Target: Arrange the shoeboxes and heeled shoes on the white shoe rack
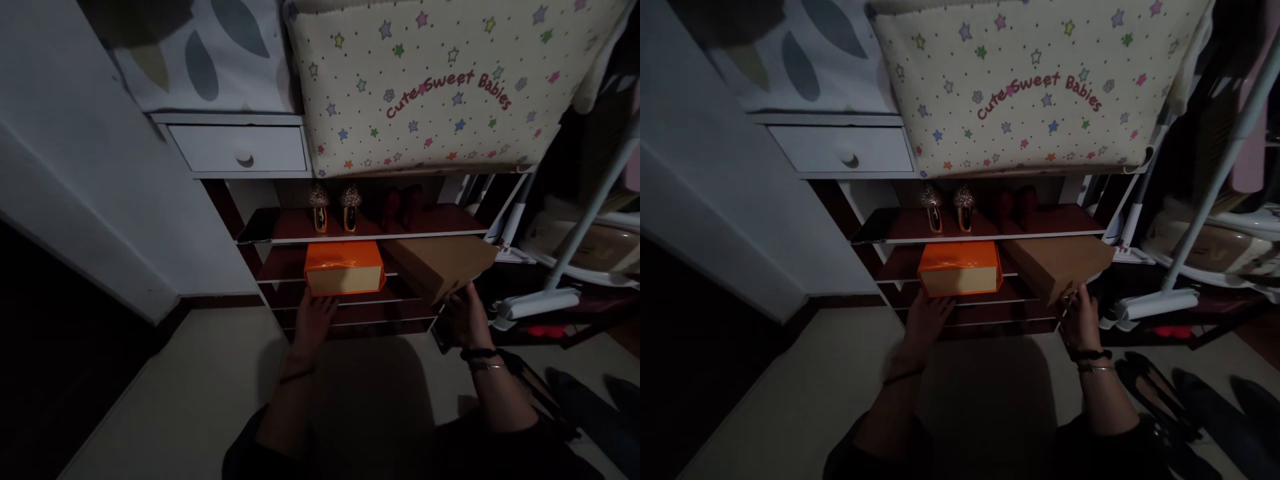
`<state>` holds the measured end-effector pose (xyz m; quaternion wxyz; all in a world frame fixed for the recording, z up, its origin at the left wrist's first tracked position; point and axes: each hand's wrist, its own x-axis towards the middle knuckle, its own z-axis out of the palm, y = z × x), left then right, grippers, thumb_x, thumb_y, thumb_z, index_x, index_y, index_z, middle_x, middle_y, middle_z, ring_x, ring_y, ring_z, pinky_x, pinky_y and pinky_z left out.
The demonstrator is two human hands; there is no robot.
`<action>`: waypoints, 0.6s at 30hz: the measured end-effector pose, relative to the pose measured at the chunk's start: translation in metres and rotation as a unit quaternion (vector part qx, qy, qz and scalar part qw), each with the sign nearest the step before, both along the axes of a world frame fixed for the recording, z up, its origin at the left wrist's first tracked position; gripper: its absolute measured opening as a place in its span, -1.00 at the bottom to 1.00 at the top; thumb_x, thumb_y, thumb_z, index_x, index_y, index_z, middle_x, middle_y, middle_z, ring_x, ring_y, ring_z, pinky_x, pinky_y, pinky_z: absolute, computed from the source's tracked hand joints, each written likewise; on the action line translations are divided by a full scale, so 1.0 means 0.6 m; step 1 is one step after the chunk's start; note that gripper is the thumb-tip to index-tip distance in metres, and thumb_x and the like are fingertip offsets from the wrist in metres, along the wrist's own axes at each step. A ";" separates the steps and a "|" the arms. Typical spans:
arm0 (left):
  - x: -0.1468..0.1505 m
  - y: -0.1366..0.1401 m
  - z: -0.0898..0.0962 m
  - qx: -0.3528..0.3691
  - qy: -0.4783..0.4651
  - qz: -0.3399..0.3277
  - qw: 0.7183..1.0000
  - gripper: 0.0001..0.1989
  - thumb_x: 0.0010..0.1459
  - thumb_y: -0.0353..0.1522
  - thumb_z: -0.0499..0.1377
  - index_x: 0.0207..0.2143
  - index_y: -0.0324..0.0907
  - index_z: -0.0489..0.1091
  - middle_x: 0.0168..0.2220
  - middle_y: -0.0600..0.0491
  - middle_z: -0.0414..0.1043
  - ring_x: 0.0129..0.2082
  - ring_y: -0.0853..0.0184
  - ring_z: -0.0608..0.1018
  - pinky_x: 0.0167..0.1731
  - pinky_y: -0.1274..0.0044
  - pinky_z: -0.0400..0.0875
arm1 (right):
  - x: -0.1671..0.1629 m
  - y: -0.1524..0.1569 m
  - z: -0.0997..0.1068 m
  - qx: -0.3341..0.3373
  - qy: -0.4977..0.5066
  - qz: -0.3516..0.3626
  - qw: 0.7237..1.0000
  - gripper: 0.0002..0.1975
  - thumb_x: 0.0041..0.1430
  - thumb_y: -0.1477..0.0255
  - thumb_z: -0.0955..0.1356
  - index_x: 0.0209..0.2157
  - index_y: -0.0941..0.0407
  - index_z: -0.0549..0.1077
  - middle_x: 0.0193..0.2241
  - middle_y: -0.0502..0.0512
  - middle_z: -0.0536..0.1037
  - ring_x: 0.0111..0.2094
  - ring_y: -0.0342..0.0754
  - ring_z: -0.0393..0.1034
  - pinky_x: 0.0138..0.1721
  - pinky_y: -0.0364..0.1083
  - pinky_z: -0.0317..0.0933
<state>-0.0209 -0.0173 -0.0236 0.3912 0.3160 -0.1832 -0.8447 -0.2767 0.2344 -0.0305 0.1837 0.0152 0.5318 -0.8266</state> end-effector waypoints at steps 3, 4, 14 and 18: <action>-0.004 0.000 0.002 0.010 0.008 0.008 1.000 -0.77 0.44 -0.18 0.13 -0.02 -0.09 0.47 0.05 -0.11 0.50 0.09 0.13 0.59 0.33 0.10 0.35 | 0.000 -0.015 0.033 -0.032 0.061 -0.043 0.997 0.00 -0.03 -0.06 0.59 0.33 -0.17 0.11 0.20 0.11 0.46 0.08 0.14 0.49 -0.07 0.14 0.52; -0.005 0.001 0.002 0.014 0.005 0.009 1.000 -0.77 0.44 -0.18 0.13 -0.04 -0.10 0.47 0.04 -0.12 0.51 0.10 0.13 0.59 0.34 0.10 0.35 | -0.001 -0.022 0.042 -0.034 0.078 -0.050 0.995 -0.01 -0.04 -0.04 0.59 0.31 -0.14 0.12 0.21 0.13 0.46 0.09 0.14 0.49 -0.07 0.13 0.53; -0.001 0.095 -0.023 0.045 -0.007 -0.087 0.995 -0.66 0.50 -0.19 0.01 -0.20 -0.21 0.44 -0.06 -0.25 0.58 0.14 0.02 0.62 0.25 0.15 0.45 | -0.016 -0.043 0.063 -0.010 0.110 0.000 0.994 -0.30 -0.14 0.22 0.57 0.06 0.00 0.37 0.07 0.06 0.54 -0.02 0.10 0.51 -0.15 0.00 0.50; -0.006 0.119 -0.033 0.052 -0.026 -0.118 0.991 -0.65 0.49 -0.16 0.06 -0.07 -0.24 0.50 0.05 -0.30 0.57 0.29 -0.01 0.51 0.32 0.08 0.37 | -0.011 -0.045 0.064 -0.013 0.102 0.000 0.995 -0.23 -0.15 0.19 0.58 0.13 -0.04 0.37 0.07 0.03 0.53 0.02 0.10 0.47 -0.12 -0.01 0.46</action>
